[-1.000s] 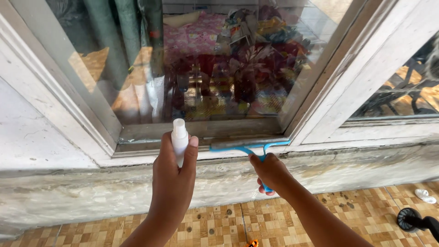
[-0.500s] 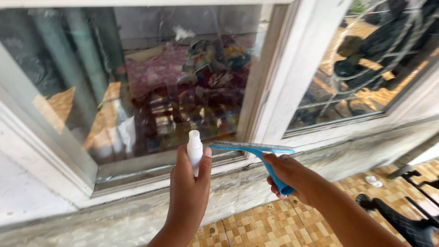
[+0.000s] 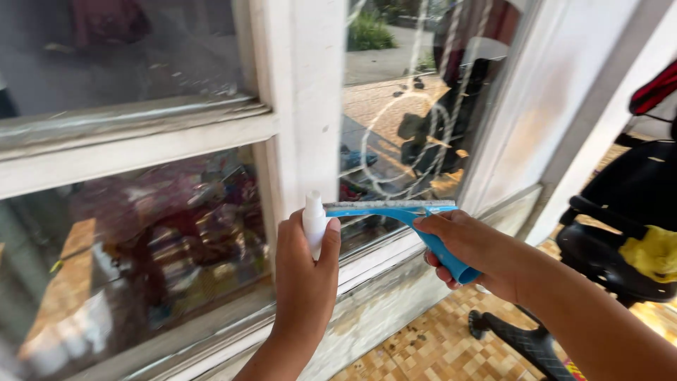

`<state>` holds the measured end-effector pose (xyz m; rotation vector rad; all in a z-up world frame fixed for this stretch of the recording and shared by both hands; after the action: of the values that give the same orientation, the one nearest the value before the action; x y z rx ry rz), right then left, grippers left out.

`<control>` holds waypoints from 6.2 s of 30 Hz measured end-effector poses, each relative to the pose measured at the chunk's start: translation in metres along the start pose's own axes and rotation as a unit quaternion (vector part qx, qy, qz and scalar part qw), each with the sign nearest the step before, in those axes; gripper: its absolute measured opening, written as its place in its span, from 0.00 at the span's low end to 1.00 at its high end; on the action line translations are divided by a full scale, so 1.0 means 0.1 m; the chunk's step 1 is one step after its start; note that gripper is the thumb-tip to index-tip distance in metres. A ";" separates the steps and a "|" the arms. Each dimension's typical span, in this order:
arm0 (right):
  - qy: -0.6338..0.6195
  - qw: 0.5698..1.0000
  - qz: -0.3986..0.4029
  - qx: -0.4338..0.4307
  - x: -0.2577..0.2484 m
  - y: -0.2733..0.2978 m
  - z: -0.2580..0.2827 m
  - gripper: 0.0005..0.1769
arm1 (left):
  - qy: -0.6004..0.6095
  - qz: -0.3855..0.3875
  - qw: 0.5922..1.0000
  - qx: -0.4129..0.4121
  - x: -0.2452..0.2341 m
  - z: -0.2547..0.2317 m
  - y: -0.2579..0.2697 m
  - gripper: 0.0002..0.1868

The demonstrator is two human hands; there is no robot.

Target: The person sprays a window with a cleaning solution and wipes it with a squeegee, then uses a yellow cloth to wipe the window frame and sill. The task is performed on a single window with visible interior and exterior views.

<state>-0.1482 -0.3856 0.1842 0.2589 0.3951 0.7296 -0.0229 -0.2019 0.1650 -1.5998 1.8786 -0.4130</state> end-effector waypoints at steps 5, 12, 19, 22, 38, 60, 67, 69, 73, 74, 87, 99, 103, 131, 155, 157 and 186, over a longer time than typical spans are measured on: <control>0.013 0.999 -0.035 0.016 -0.95 -0.16 0.01 0.19 | 0.046 0.098 0.982 -0.152 0.83 -0.52 -0.02 0.29; -0.007 0.999 -0.048 0.013 -2.28 -0.72 -0.35 0.19 | 0.051 0.121 0.979 -0.156 2.35 -0.82 0.11 0.24; -0.036 0.995 -0.093 0.004 -3.35 -1.08 -0.56 0.18 | 0.100 0.203 0.961 -0.158 3.51 -1.26 0.33 0.18; -0.039 0.992 -0.122 -0.001 -3.74 -1.32 -0.65 0.15 | 0.114 0.226 0.956 -0.148 3.98 -1.39 0.31 0.17; -0.026 0.939 -0.342 0.025 -5.64 -3.07 -0.88 0.37 | -0.035 0.338 0.940 0.014 6.71 -1.73 -0.37 0.37; 0.140 0.924 -0.350 0.067 -7.89 -6.42 -3.45 0.38 | -0.005 0.484 0.875 -0.010 10.83 -1.20 0.49 0.28; 0.176 0.953 -0.232 0.086 -7.83 -6.97 -4.17 0.40 | -0.084 0.536 0.840 0.004 11.65 -0.54 1.03 0.27; 0.190 0.964 -0.168 0.078 -7.75 -7.05 -4.26 0.38 | -0.090 0.543 0.834 -0.038 11.77 -0.38 1.10 0.29; 0.215 0.963 -0.127 0.101 -7.72 -7.30 -4.59 0.38 | -0.114 0.546 0.829 -0.035 12.11 -0.17 1.21 0.29; 0.227 0.962 -0.114 0.102 -7.73 -7.33 -4.64 0.37 | -0.105 0.546 0.830 -0.039 12.20 -0.11 1.25 0.29; 0.309 0.937 -0.141 0.087 -7.87 -7.56 -4.98 0.36 | -0.077 0.543 0.832 -0.078 12.34 -0.19 1.34 0.29; 0.275 0.940 -0.193 0.059 -7.85 -7.47 -4.74 0.34 | -0.051 0.543 0.838 -0.033 12.40 -0.07 1.39 0.24; 0.287 0.936 -0.197 0.058 -7.86 -7.51 -4.80 0.35 | -0.084 0.560 0.824 -0.020 12.46 0.01 1.49 0.24; 0.239 0.961 -0.070 0.123 -7.57 -6.58 -3.74 0.37 | -0.032 0.498 0.866 0.028 11.56 -0.73 1.28 0.20; -0.200 0.935 -0.288 -0.046 -6.02 -4.63 -0.99 0.19 | 0.107 0.496 0.861 -0.028 8.56 -1.48 0.13 0.26; -0.190 0.935 -0.290 -0.078 -5.67 -4.29 -0.45 0.18 | 0.119 0.470 0.874 -0.022 8.05 -1.65 -0.18 0.29; 0.005 0.940 0.117 -0.320 -1.80 -0.22 3.61 0.29 | 0.009 -0.127 0.992 0.001 0.82 -2.89 -2.60 0.15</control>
<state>-0.1001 -0.5588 0.5457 -0.3198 0.1194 1.0540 -0.0132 -0.3824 0.5188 -1.8473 1.6907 -0.5378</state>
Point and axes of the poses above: each hand's wrist, its own y-axis away from the middle knuckle, its own x-axis out of the palm, z = x × y, the point moved 5 cm from there along -y, towards the middle knuckle, and after that the axes turned 8 degrees about -z, right-handed, at the moved point
